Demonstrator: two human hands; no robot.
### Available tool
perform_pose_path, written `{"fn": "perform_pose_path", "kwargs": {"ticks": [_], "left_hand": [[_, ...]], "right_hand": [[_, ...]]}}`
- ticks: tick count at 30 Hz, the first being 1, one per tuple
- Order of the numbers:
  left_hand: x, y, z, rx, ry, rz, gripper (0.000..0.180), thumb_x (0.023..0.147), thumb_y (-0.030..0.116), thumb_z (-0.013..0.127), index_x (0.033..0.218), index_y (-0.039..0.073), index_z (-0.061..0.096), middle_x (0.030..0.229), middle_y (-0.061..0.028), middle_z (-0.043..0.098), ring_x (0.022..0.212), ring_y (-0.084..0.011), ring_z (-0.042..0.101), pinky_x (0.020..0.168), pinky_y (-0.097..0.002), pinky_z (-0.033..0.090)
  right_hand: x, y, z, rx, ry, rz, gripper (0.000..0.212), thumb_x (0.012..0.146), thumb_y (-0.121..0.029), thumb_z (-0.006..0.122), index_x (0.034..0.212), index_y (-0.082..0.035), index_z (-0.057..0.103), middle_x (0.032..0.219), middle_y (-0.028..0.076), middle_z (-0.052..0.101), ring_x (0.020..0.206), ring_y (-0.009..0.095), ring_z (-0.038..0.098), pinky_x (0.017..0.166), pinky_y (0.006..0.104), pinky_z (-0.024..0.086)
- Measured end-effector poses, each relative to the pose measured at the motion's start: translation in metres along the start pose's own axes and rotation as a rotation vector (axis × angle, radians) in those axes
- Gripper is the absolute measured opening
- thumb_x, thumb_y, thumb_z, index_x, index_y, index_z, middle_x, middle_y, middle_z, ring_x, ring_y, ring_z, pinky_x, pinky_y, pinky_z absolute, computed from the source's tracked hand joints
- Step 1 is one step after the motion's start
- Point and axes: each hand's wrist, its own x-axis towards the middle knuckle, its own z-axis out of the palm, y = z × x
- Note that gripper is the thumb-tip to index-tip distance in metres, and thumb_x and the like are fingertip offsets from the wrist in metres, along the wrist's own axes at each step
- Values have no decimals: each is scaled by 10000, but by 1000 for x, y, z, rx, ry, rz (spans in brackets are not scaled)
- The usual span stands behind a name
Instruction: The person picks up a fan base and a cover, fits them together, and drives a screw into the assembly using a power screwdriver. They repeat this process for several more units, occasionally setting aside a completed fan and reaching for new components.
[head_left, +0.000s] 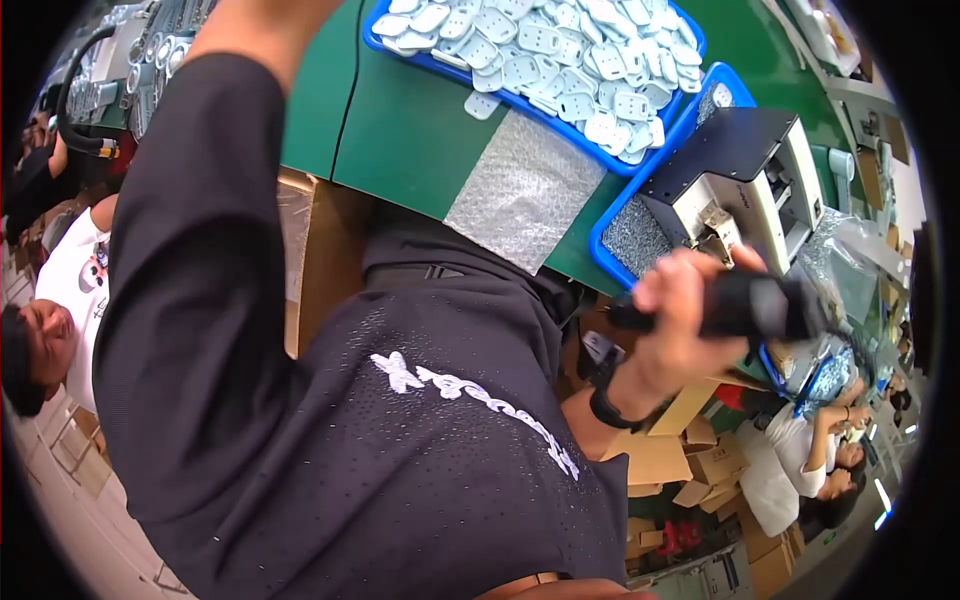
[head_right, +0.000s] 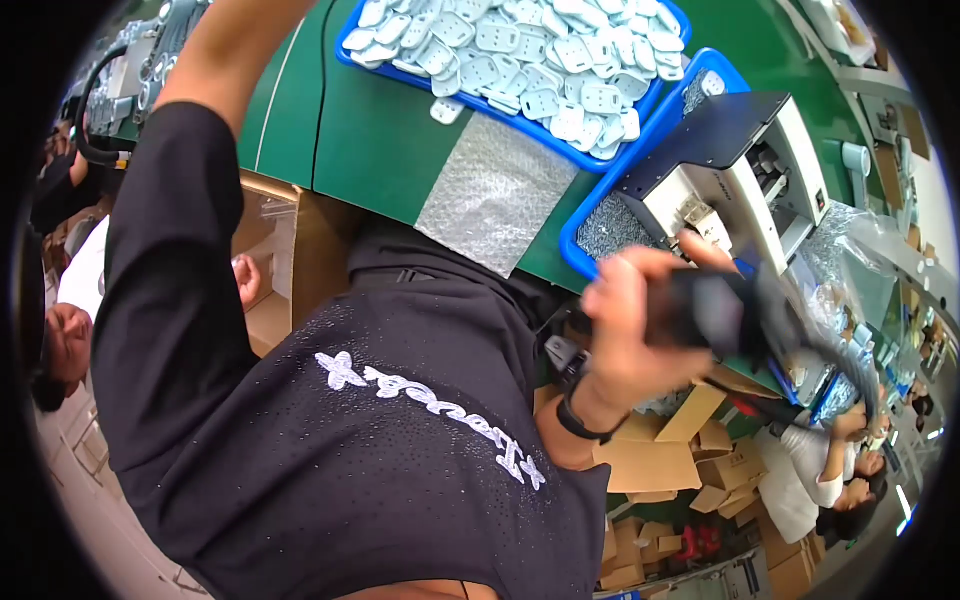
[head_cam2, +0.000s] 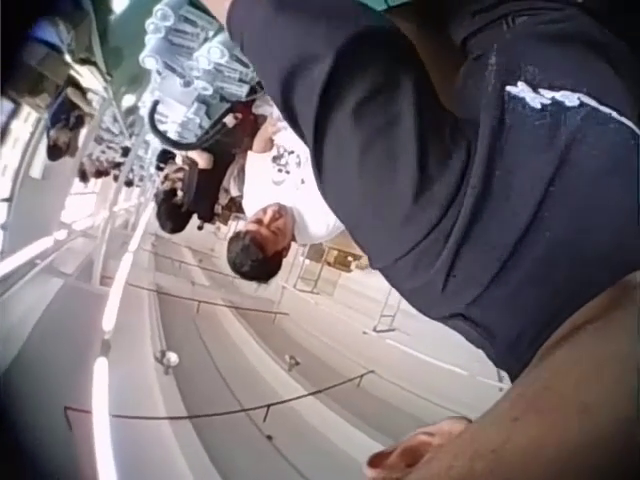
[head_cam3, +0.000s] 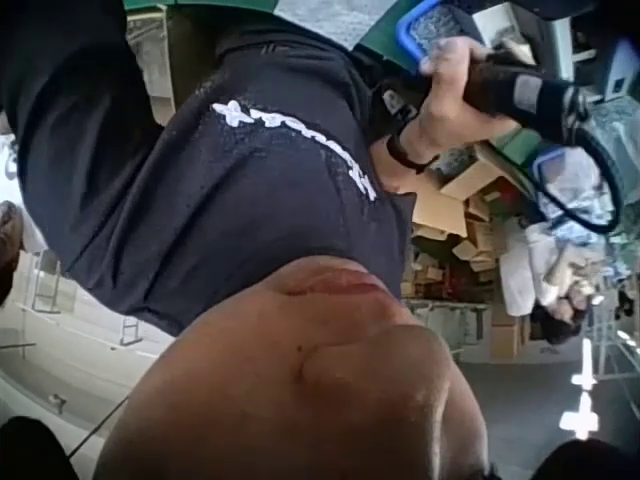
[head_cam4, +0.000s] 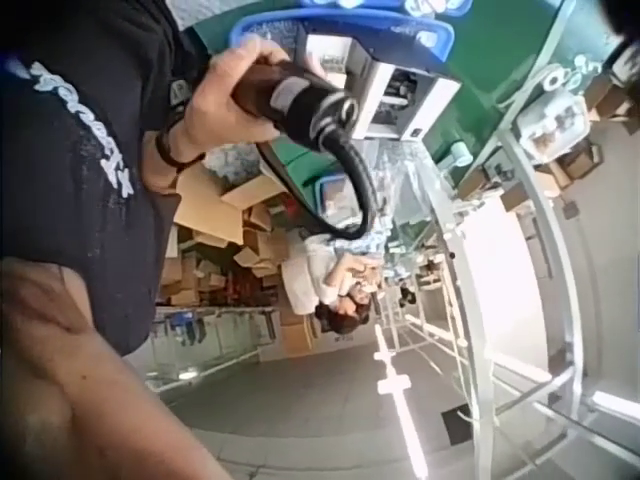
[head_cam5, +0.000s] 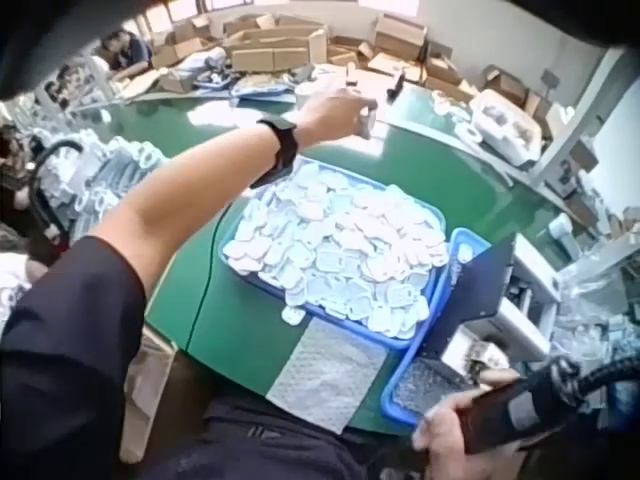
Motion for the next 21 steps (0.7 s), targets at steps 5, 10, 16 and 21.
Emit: {"fn": "perform_pose_path", "kwargs": {"ticks": [5,10,16,21], "left_hand": [[-6,-80,70,277,-339,-93,366,735,277,764,1080,164,723,997,-155,715,982,-339,673,859,-460,519],[-48,-60,26,-16,95,27,417,778,298,748,1144,111,677,1145,-171,656,1128,-344,598,941,-455,487],[-149,-45,-125,-86,347,-173,407,829,204,727,1192,55,619,1143,-167,616,1149,-363,567,981,-426,451],[-306,-93,-165,561,364,-423,362,850,203,711,1146,24,606,1051,-156,652,913,-337,635,791,-402,516]], "right_hand": [[1,34,40,-365,-331,-79,419,816,-41,769,1174,16,560,792,61,686,618,91,624,573,238,499],[-1,63,85,-709,-648,-293,488,771,-50,742,1223,-18,561,1019,148,718,772,290,717,665,382,565],[-11,83,121,-892,-764,-292,579,717,-44,733,1271,-26,564,1242,186,651,868,422,679,703,458,571],[-21,94,125,-886,-844,-331,603,735,-44,731,1309,-29,547,1268,189,637,892,401,689,710,443,575]]}}
